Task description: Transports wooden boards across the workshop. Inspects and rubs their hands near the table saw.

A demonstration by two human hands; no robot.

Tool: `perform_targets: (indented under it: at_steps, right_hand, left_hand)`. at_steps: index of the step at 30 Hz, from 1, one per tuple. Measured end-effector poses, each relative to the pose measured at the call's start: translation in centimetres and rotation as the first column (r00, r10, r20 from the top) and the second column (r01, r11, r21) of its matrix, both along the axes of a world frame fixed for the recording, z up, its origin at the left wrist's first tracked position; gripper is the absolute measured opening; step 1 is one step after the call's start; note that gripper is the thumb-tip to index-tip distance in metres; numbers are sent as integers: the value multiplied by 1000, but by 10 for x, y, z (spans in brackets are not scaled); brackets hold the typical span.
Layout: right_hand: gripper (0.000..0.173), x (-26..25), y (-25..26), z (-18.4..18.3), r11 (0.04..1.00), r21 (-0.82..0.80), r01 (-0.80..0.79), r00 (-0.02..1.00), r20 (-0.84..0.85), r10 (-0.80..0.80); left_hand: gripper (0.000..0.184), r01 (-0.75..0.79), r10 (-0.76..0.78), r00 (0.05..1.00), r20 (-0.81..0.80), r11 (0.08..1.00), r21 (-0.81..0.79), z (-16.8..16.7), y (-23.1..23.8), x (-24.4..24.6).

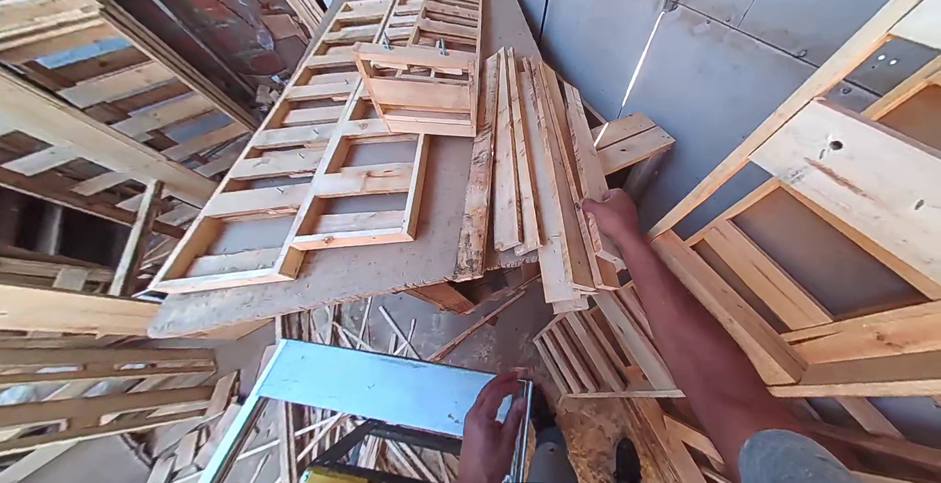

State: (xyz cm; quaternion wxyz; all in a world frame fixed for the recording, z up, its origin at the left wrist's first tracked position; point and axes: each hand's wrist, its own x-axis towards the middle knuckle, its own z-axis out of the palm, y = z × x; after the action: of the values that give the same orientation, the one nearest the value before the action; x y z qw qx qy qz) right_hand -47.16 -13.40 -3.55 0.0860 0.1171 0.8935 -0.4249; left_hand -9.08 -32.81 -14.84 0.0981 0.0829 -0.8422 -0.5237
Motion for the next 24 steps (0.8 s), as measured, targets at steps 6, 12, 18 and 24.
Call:
perform_targets:
  at_steps: [6,12,18,24]
  right_hand:
    - [78,46,-43,29,993,63,-100,989,-102,106]
    - [79,-3,-71,29,958,247,-148,973,-137,185]
    - [97,-1,-2,-80,970,202,-136,974,207,93]
    - [74,-14,-2,-52,990,-93,-108,992,49,113]
  left_hand:
    - [34,-105,106,993,52,994,-31,6,-42,1]
    - [37,-66,66,998,5,998,-20,17,-47,-14]
    - [36,-83,78,994,74,994,67,9,-45,5]
    - [32,-95,84,987,137,992,81,1,-46,13]
